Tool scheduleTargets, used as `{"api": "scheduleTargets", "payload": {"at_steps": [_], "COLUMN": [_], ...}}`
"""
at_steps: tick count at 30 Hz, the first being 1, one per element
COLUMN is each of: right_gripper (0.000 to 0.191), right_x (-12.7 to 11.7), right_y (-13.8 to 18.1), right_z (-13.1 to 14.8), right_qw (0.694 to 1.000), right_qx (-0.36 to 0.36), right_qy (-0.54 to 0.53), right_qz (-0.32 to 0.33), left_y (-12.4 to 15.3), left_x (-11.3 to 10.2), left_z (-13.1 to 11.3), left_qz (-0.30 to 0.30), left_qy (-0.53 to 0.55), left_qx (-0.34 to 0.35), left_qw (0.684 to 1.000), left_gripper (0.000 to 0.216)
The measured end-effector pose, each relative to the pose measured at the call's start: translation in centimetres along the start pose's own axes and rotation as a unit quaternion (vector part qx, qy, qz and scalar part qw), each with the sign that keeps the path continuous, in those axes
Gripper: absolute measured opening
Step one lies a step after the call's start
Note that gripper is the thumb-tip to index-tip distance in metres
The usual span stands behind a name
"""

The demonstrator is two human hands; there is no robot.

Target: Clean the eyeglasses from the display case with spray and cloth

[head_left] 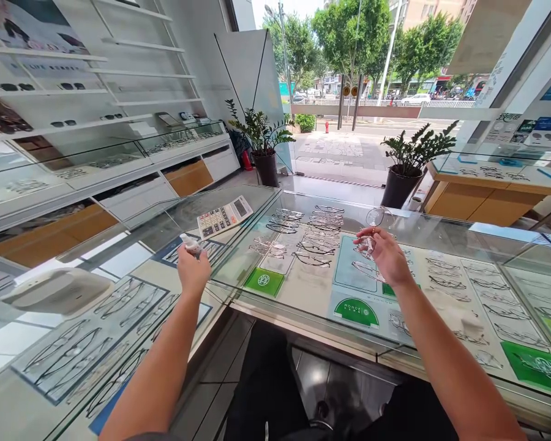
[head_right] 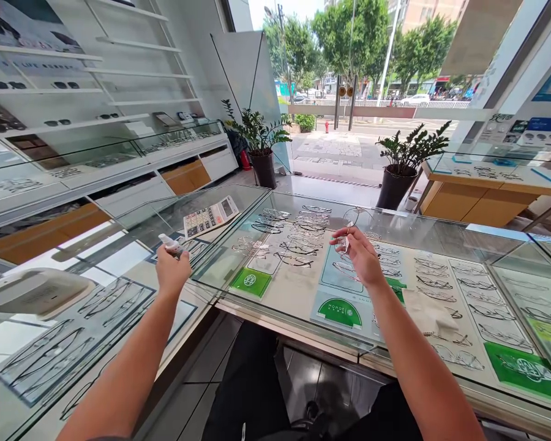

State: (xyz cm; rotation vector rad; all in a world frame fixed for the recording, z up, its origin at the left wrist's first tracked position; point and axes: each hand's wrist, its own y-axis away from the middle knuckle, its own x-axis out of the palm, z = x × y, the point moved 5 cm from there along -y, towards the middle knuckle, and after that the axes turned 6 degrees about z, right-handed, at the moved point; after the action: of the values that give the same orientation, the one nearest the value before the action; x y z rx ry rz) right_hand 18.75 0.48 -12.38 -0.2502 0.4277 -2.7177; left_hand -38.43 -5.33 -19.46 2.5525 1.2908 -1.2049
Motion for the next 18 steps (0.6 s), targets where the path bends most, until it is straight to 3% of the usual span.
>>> {"api": "scheduleTargets", "payload": {"at_steps": [3,5,8,10,14,18], "right_gripper": [0.029,0.028,0.025,0.024,0.022,0.019], "right_x": [-0.1,-0.1,-0.4,-0.8,-2.2,-4.3], "right_y": [0.0,-0.1,-0.1,0.2,2.6,7.0], "right_z": [-0.1,0.0,0.5,1.3,3.9,6.8], "right_qw": [1.0,1.0,0.999,0.998,0.997,0.994], "right_qx": [0.003,0.003,-0.003,-0.007,-0.02,-0.043], "right_qy": [0.011,-0.003,-0.04,-0.052,-0.036,-0.019], "right_qz": [-0.004,-0.006,-0.014,-0.026,-0.058,-0.102], "left_y": [0.8,2.2,6.2,9.7,18.1,27.1], "left_x": [-0.4,-1.1,-2.2,-1.7,1.2,5.0], "left_z": [-0.3,-1.1,-4.1,-7.3,-15.3,-23.8], "left_qz": [-0.014,-0.068,-0.186,-0.184,-0.089,0.103], "left_qy": [0.006,0.001,-0.015,0.002,0.09,0.184], "left_qx": [0.008,0.029,0.11,0.187,0.334,0.471], "left_qw": [1.0,0.997,0.976,0.965,0.934,0.857], "left_gripper": [0.068,0.073,0.066,0.064,0.049,0.026]}}
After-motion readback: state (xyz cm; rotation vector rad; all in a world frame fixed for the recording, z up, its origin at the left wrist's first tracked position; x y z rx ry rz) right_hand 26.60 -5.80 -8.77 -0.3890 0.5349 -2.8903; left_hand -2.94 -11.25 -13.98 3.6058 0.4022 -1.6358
